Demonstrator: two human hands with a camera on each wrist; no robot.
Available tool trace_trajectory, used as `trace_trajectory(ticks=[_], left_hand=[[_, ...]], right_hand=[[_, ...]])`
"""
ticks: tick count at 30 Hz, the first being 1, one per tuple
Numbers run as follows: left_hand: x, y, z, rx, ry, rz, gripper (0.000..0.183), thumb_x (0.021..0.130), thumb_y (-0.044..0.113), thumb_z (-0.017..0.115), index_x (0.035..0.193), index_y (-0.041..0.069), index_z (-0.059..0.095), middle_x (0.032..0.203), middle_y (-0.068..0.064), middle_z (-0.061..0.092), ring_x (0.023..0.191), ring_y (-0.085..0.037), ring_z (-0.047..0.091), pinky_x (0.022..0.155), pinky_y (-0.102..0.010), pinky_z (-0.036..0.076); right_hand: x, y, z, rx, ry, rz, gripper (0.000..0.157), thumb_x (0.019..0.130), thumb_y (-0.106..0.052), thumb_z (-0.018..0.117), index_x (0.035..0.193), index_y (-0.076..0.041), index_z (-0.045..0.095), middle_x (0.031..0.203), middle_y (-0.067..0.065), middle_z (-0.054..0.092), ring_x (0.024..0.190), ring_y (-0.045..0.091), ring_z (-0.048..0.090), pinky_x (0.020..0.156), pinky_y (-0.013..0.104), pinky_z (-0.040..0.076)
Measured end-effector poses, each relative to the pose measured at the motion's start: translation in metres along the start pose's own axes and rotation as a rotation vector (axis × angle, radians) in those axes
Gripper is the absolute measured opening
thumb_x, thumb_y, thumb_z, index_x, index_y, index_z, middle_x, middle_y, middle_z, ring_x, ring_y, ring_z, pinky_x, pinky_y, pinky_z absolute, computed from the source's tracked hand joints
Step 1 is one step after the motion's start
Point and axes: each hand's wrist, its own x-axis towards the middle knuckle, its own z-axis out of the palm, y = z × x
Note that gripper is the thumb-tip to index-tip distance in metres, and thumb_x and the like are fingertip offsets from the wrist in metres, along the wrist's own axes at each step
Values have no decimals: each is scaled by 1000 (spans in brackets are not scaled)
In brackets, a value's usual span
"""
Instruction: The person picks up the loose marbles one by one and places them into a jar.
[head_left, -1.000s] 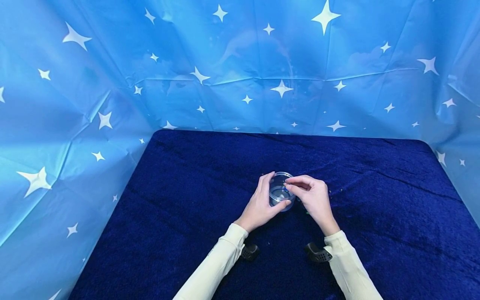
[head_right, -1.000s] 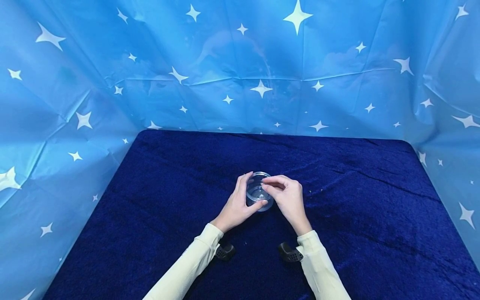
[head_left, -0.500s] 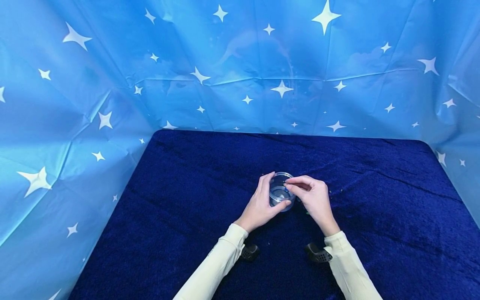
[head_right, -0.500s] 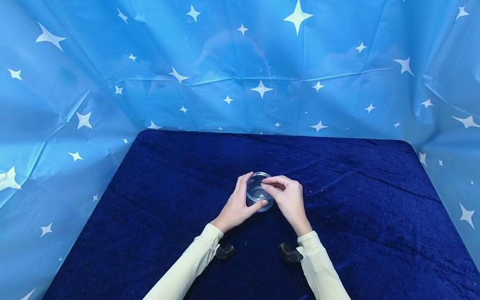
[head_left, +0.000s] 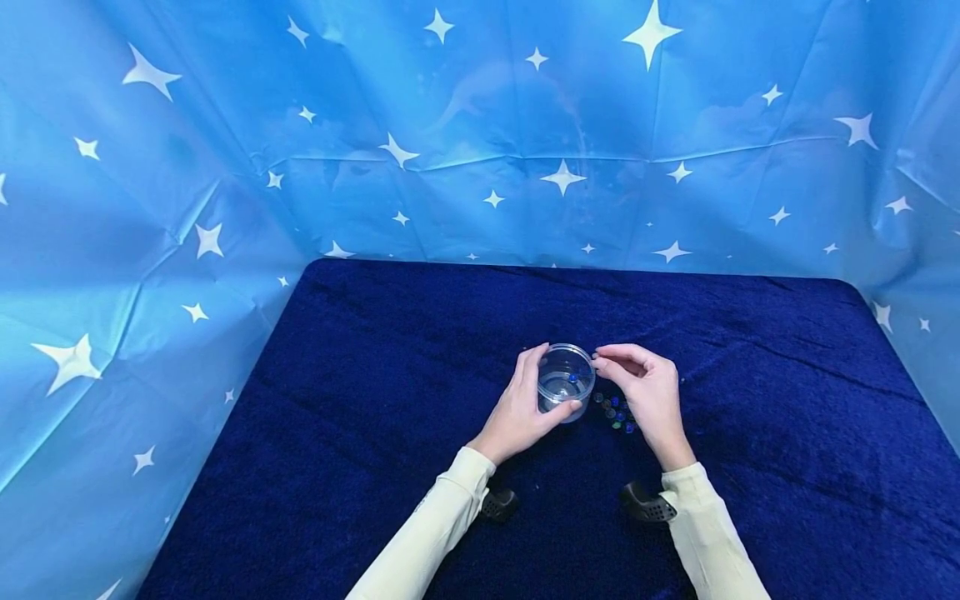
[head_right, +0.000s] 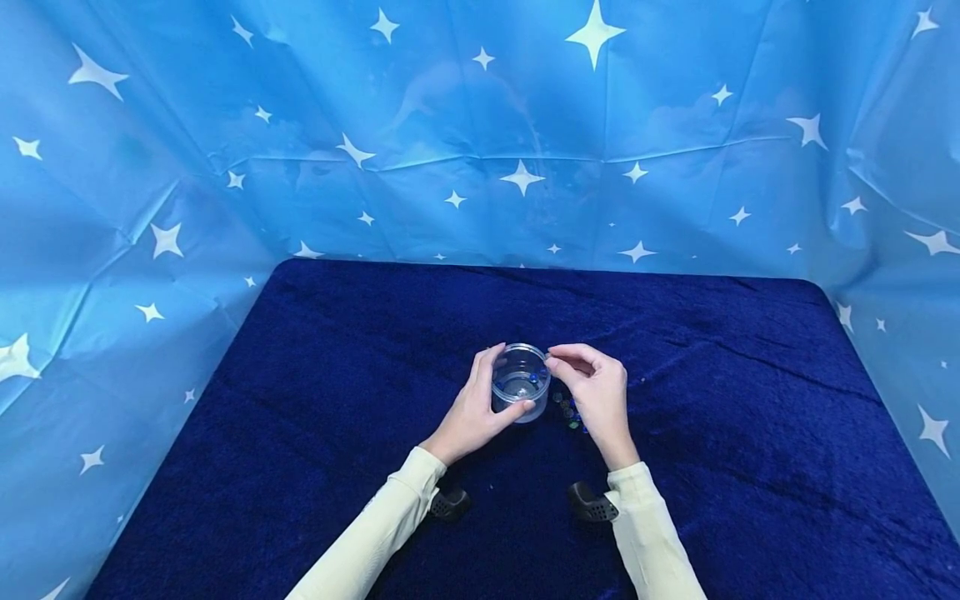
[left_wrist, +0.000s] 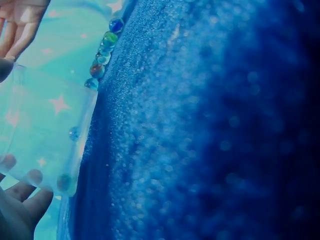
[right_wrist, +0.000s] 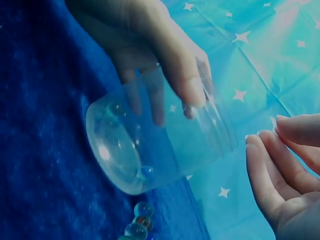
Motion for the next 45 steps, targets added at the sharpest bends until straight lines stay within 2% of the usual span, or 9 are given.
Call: trace_trajectory(ticks=[4,7,12,17,23,28,35,40,45], left_hand=[[0,0,0,2,-8,-10,87,90,35,79,155,2,31,151,-16,41,138,-32,48,115,-44,39],[0,0,0,0,-9,-21,88,90,35,79,156,3,31,152,-15,41,138,-32,48,115,-44,39],[0,-1,0,-6,-5,-22,89,89,35,80,155,0,31,152,-16,41,138,-34,48,115,-45,39],[0,-1,1,1,-5,-21,90,89,36,80,155,1,31,152,-16,41,139,-34,47,116,-45,38],[0,-2,1,2,0,-18,90,89,36,81,155,0,31,152,-16,41,138,-33,48,115,-44,39],[0,-1,0,2,-10,-29,90,90,37,80,156,1,30,153,-15,40,139,-32,47,116,-44,38],[-1,0,0,-11,-13,-27,89,90,35,80,156,1,30,153,-16,40,139,-34,47,115,-46,39],[0,0,0,-12,-9,-24,89,90,34,81,155,1,30,152,-16,40,138,-34,48,114,-46,40],[-1,1,-1,-7,-14,-28,89,90,35,80,156,2,30,152,-16,40,139,-34,47,114,-46,39]], right_hand=[[1,8,-5,-50,11,11,17,92,5,74,104,16,73,101,30,73,79,4,72,75,19,57],[1,16,-9,-139,23,30,14,90,3,75,102,12,75,99,27,74,77,-3,69,73,15,54],[-1,31,-13,-258,-11,89,13,89,-2,78,100,6,78,99,20,76,75,-5,64,68,13,48],[-4,42,-16,-245,-61,120,16,89,-3,79,102,7,78,99,21,76,78,-3,66,70,14,49],[-4,50,-17,-233,-83,110,20,87,-1,80,103,10,76,98,21,76,77,-1,67,69,13,50],[-3,60,-15,-259,-118,75,17,85,4,80,101,9,76,96,21,76,75,0,67,67,14,52],[-3,65,-13,-380,-154,32,18,81,5,82,98,4,78,94,16,77,84,17,74,71,14,52],[-3,65,-12,-386,-172,2,19,79,9,81,97,6,77,94,17,77,85,27,75,71,14,52],[-3,67,-13,-399,-179,-31,17,79,10,80,96,5,77,92,17,77,84,30,75,70,15,51]])
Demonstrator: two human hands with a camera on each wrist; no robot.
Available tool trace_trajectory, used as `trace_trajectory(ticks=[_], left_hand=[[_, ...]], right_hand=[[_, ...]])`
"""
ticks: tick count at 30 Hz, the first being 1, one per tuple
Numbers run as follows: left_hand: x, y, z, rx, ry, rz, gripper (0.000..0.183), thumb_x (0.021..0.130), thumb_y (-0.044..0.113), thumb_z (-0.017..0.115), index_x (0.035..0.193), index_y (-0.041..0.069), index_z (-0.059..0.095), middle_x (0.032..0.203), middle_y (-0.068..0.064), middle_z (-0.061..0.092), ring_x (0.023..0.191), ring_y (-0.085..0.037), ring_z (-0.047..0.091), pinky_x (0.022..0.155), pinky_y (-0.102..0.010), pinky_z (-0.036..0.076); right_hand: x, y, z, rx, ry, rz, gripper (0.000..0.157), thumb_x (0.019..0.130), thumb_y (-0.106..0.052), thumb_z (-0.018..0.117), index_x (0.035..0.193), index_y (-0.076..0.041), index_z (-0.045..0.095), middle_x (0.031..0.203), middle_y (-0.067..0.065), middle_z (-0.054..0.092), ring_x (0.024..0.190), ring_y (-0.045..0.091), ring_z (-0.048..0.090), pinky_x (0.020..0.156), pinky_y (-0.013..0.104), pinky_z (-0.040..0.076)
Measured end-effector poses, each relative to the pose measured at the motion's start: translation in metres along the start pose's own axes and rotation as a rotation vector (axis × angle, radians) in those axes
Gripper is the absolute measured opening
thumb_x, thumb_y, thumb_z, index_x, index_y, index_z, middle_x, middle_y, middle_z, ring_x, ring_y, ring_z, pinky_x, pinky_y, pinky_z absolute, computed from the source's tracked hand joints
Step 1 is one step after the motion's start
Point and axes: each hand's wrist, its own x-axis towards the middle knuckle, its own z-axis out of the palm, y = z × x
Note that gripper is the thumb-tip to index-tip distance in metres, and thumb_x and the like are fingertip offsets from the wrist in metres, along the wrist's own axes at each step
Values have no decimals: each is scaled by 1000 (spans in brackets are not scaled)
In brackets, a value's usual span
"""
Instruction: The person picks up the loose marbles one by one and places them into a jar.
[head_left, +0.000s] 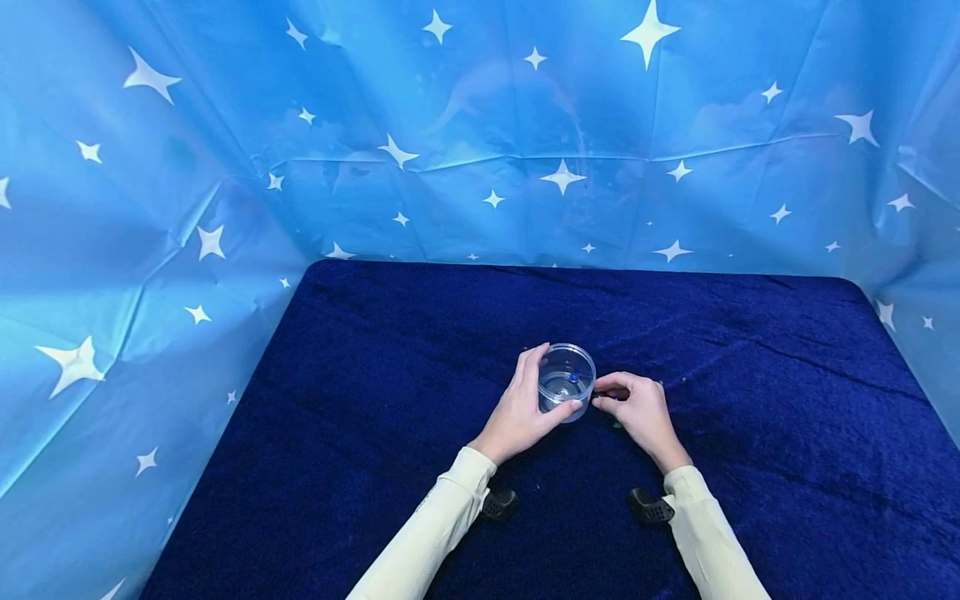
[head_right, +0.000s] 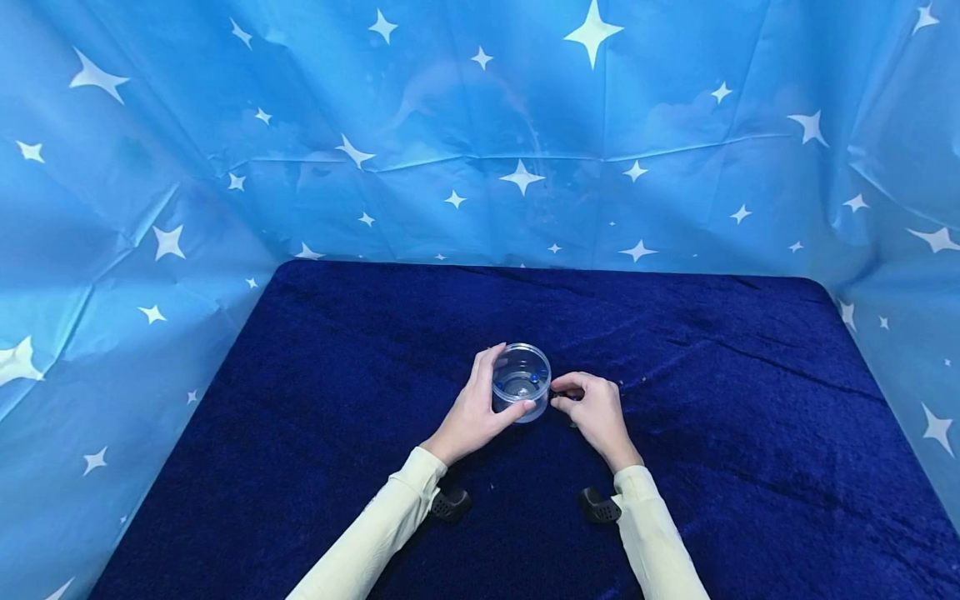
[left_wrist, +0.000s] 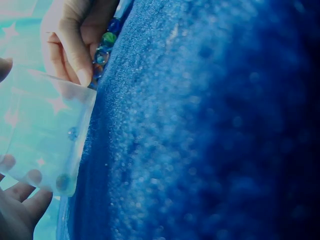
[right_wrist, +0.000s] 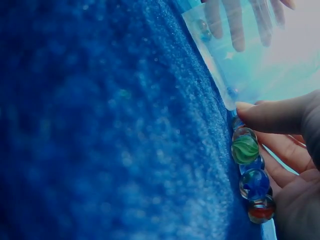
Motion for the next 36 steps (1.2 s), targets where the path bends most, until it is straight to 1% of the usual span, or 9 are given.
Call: trace_trajectory(ticks=[4,8,11,15,18,22,26,31,36], left_hand=[[0,0,0,0,4,4,89,90,35,80,156,2,31,152,-16,40,139,-34,48,114,-46,40],[0,0,0,-4,6,6,88,90,35,80,155,2,31,152,-16,41,138,-34,48,113,-46,40],[0,0,0,-4,5,7,89,90,35,80,156,1,30,152,-16,40,138,-34,48,114,-46,40],[0,-1,0,-2,4,8,89,90,34,80,156,1,30,152,-16,40,138,-34,48,114,-45,40],[0,-1,0,-4,4,9,89,90,34,80,156,1,30,152,-16,40,138,-34,48,114,-46,40],[0,-1,0,-3,3,6,89,90,35,80,156,2,30,152,-15,40,138,-33,48,114,-45,40],[0,-2,0,3,6,8,89,90,36,81,156,4,30,153,-14,40,138,-31,48,115,-43,39],[0,-1,0,1,5,6,89,90,35,81,157,6,29,153,-14,39,139,-31,48,115,-43,39],[0,0,-1,1,-4,-8,89,90,36,80,157,7,29,154,-13,39,139,-31,47,115,-43,39]], right_hand=[[0,2,1,-26,4,-16,18,78,10,81,95,3,78,91,15,77,83,29,75,71,16,52],[0,4,1,-51,3,-26,19,77,10,81,94,3,77,90,13,77,82,24,74,71,19,53],[0,4,2,-65,-2,-33,18,78,10,80,95,3,77,90,12,77,82,23,73,72,21,54],[0,3,2,-52,1,-33,17,80,10,78,96,3,77,91,13,77,83,24,74,75,22,54],[-1,2,1,-35,27,-29,15,81,9,79,95,3,77,91,13,77,81,22,73,72,19,53],[-1,2,0,-33,96,-34,11,82,7,80,92,2,78,90,13,76,75,13,69,67,13,50],[-1,1,-1,-22,155,-40,8,83,6,80,89,2,79,89,13,76,72,5,66,66,11,48],[-2,1,-3,25,192,-33,7,83,7,80,89,3,79,90,15,76,75,1,65,69,9,48],[-2,-3,-5,94,239,-29,7,84,7,81,90,4,80,92,17,76,81,2,66,72,9,50]])
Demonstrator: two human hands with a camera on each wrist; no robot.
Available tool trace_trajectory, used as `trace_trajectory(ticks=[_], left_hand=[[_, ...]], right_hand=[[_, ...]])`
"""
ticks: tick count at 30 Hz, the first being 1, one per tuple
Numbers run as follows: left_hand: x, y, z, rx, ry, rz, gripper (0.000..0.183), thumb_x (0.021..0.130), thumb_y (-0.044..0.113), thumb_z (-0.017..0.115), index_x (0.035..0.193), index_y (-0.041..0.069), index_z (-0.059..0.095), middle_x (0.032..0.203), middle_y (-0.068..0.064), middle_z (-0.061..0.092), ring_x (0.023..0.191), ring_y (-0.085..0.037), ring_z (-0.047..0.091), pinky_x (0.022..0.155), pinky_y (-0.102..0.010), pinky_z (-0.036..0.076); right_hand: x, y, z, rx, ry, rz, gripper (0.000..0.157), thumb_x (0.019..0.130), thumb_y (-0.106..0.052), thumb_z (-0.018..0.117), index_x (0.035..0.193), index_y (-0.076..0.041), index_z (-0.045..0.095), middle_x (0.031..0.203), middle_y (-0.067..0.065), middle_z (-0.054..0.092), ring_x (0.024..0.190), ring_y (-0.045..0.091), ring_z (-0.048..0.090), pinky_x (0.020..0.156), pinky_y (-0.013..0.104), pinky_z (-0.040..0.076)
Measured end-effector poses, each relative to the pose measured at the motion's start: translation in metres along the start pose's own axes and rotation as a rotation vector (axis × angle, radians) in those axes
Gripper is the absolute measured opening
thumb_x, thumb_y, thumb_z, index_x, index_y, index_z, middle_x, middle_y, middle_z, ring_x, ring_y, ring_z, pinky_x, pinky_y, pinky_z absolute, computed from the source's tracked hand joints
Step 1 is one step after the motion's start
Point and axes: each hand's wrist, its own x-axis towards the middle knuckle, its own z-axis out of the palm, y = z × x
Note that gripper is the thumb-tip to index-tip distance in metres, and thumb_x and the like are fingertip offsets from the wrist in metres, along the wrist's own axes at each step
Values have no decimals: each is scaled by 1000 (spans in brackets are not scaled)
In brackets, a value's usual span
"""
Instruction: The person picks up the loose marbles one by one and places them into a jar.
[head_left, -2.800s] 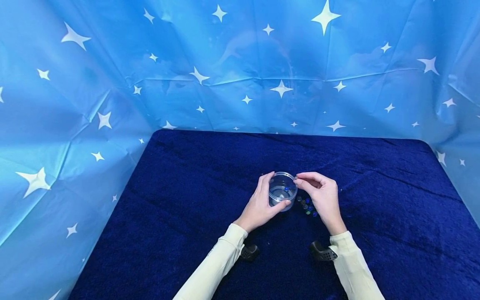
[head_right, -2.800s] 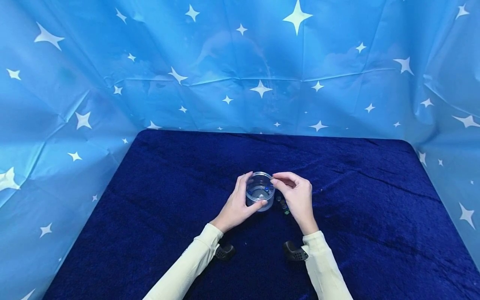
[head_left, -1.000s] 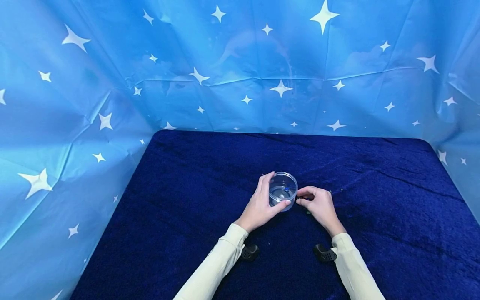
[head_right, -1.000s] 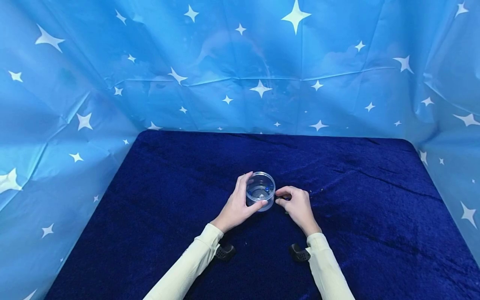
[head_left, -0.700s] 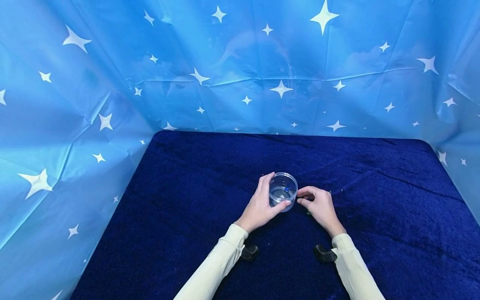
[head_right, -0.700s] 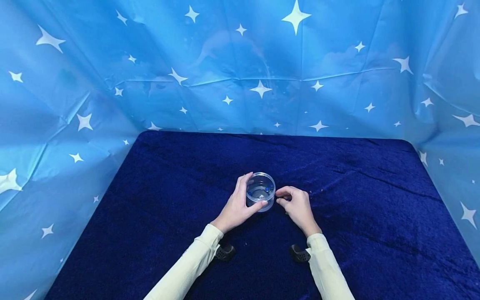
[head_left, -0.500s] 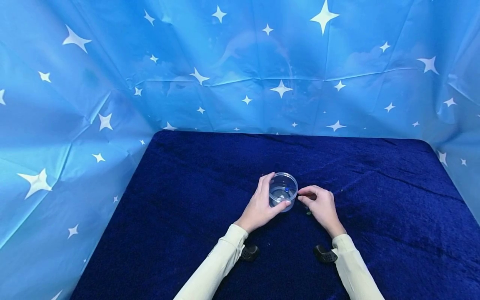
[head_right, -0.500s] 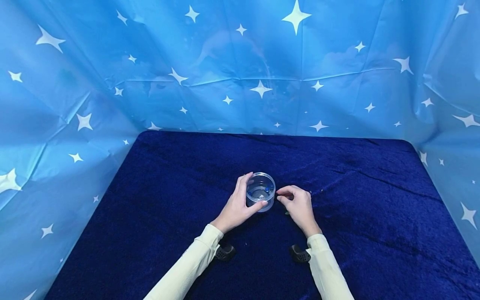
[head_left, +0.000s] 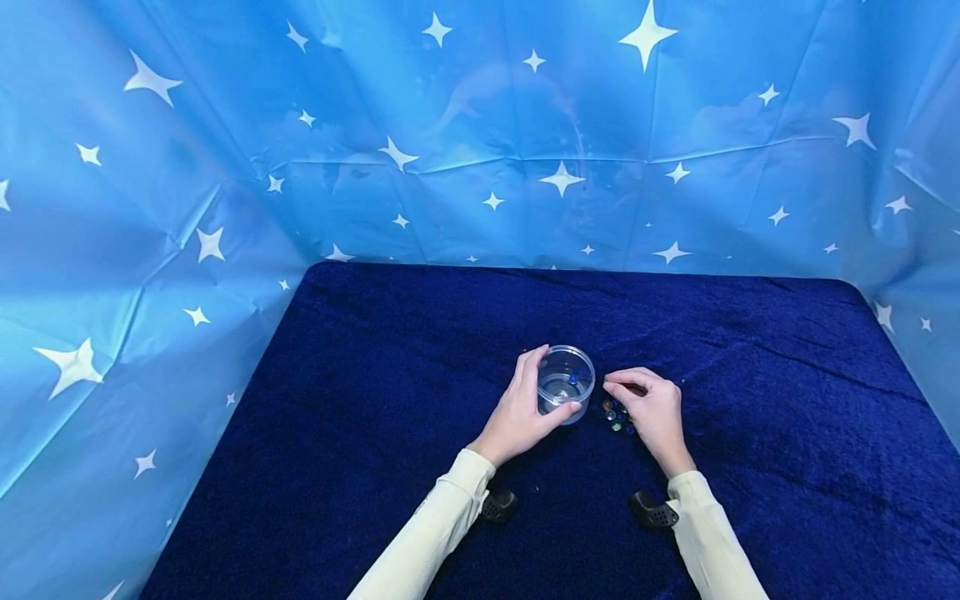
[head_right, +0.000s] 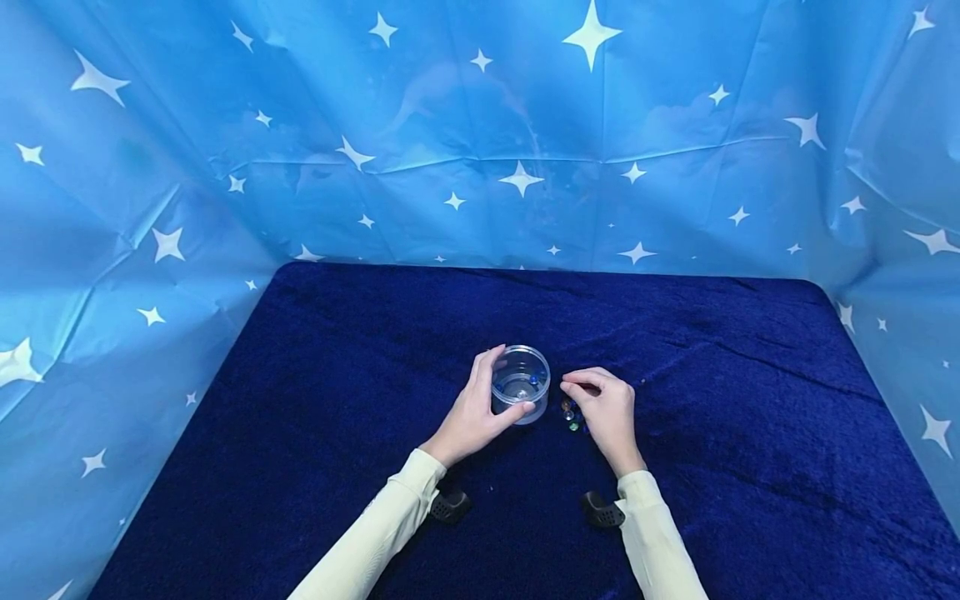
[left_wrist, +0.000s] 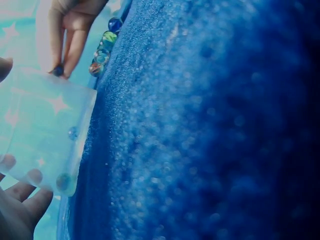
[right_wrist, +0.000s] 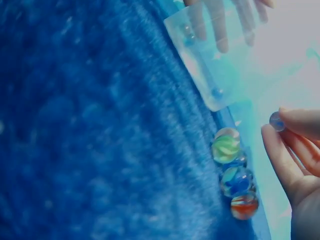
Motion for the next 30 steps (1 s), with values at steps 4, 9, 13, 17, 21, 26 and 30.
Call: trace_trajectory(ticks=[4,9,13,17,21,26,30], left_hand=[[0,0,0,1,-2,-4,89,90,36,80,157,7,28,154,-13,39,139,-31,47,114,-43,40],[0,-1,1,2,-5,-9,89,91,37,79,158,7,28,154,-13,38,140,-30,47,114,-42,40],[0,0,1,-1,-1,-6,89,90,36,80,157,7,28,154,-13,39,139,-30,47,114,-43,40],[0,0,1,-2,0,-5,89,90,36,80,157,7,28,154,-13,39,139,-30,48,114,-42,40],[0,0,1,-3,6,4,89,90,35,80,157,6,29,153,-14,39,138,-31,48,114,-43,40],[0,-1,2,-1,11,11,89,90,34,80,157,5,29,153,-14,40,138,-32,48,114,-44,40],[0,-2,2,1,8,11,89,90,35,80,157,6,29,153,-14,40,138,-31,48,114,-43,40]], right_hand=[[1,-5,-1,42,40,-5,5,85,5,81,90,4,80,93,18,76,83,0,66,74,10,50],[1,-17,-1,90,93,-14,6,84,9,80,90,9,79,93,21,76,82,-3,65,73,10,49],[-1,-44,-5,119,115,-16,7,84,13,78,90,14,77,94,27,74,82,-3,67,73,12,50],[-3,-60,-8,139,119,-7,9,83,13,79,91,16,76,96,29,73,84,-1,68,76,13,51],[-3,-54,-7,182,103,10,12,81,16,78,92,18,74,99,31,72,86,0,69,79,14,54],[0,-35,-1,219,113,-4,13,80,20,77,92,16,75,99,31,72,86,0,69,80,15,54],[1,-31,2,252,123,-39,11,80,17,79,89,11,78,98,27,73,89,2,70,80,15,54]])
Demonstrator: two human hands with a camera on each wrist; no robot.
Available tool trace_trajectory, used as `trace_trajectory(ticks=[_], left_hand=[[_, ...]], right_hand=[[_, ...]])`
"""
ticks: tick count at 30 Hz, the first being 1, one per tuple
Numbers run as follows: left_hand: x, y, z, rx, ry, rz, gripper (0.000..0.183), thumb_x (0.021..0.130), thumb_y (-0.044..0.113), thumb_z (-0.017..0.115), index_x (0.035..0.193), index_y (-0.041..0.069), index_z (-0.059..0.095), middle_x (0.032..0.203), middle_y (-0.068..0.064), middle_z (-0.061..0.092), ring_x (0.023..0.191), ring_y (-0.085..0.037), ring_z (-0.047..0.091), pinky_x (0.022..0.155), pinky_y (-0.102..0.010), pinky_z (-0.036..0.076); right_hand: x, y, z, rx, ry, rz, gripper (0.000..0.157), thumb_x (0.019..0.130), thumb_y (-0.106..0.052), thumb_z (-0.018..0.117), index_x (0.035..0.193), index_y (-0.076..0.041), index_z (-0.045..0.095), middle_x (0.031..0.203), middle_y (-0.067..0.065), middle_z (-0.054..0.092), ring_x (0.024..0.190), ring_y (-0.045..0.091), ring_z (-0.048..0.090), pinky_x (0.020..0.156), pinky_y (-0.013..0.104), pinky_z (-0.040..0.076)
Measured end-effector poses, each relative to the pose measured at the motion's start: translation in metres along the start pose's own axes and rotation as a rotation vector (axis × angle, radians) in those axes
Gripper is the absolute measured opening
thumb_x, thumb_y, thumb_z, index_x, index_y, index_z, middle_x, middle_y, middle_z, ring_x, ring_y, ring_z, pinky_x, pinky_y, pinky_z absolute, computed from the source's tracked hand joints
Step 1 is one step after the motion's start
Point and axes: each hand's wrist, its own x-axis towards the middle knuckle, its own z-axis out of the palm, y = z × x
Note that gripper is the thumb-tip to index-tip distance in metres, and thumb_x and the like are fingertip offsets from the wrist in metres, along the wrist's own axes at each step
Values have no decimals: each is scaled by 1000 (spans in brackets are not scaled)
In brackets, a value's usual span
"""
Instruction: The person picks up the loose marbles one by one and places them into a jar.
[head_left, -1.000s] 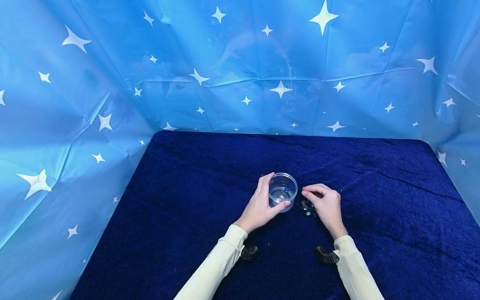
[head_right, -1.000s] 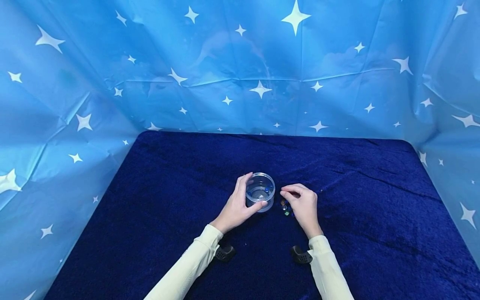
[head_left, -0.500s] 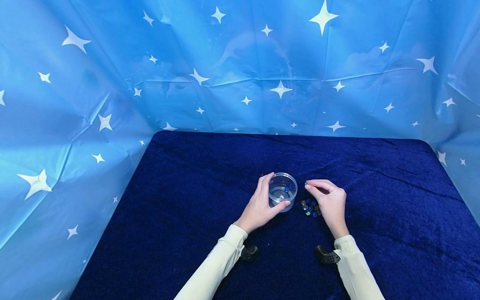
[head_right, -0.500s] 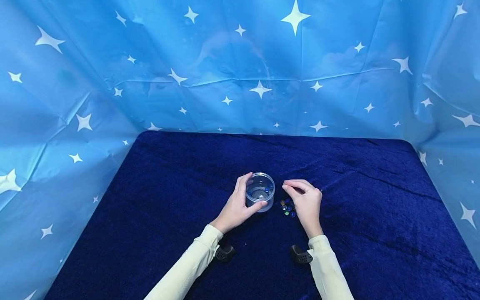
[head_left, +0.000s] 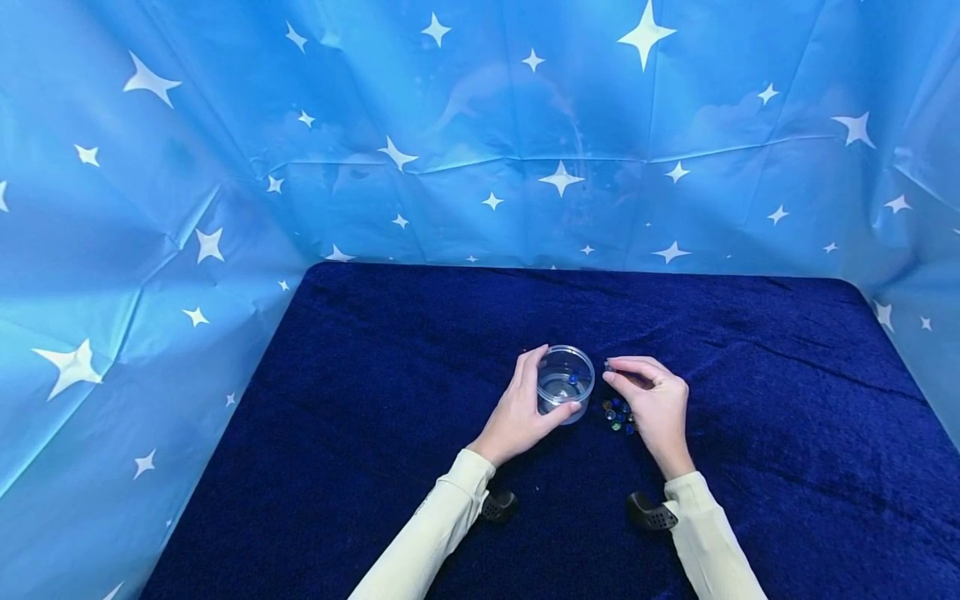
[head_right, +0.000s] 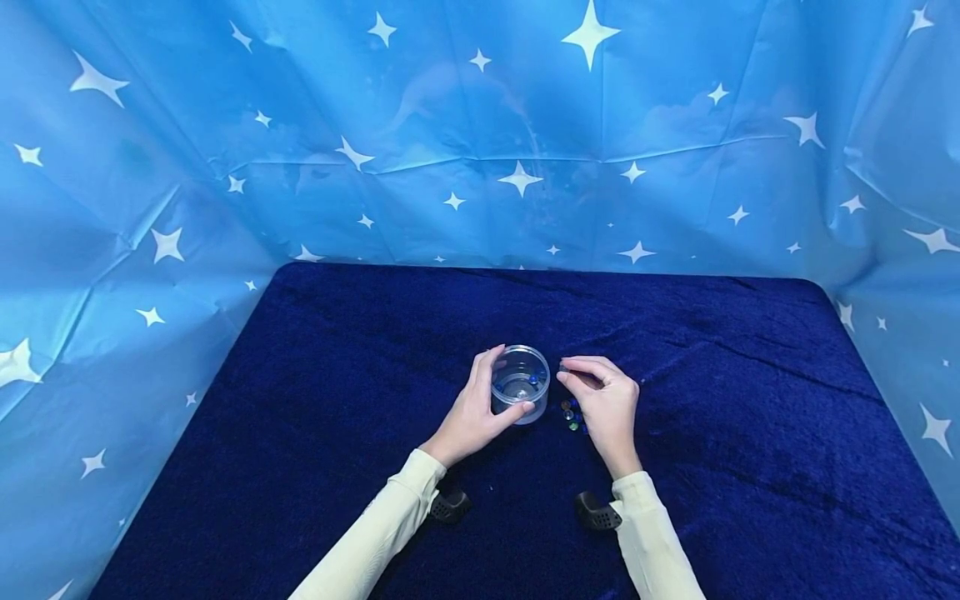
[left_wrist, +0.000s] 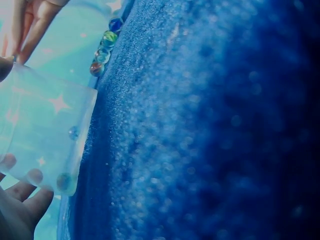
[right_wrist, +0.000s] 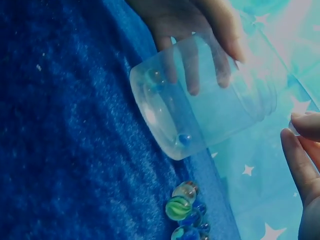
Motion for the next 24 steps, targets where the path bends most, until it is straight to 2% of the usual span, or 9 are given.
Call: trace_trajectory(ticks=[7,15,24], left_hand=[[0,0,0,1,2,-2,89,89,35,81,156,6,29,153,-14,40,138,-29,48,115,-42,39],[-1,0,1,-8,9,10,88,89,34,80,155,2,31,151,-15,41,137,-33,50,113,-45,40],[-1,0,0,-13,3,6,88,90,34,80,156,4,30,153,-15,40,137,-33,49,114,-44,40]], right_hand=[[-1,-8,3,56,-23,-79,9,82,15,79,90,12,77,99,29,73,93,5,71,83,18,55],[-1,-19,7,101,-46,-99,10,83,16,77,93,13,76,99,26,74,92,8,72,81,19,56],[0,-32,10,118,-46,-145,8,85,12,77,94,12,77,98,22,75,92,11,73,80,19,56]])
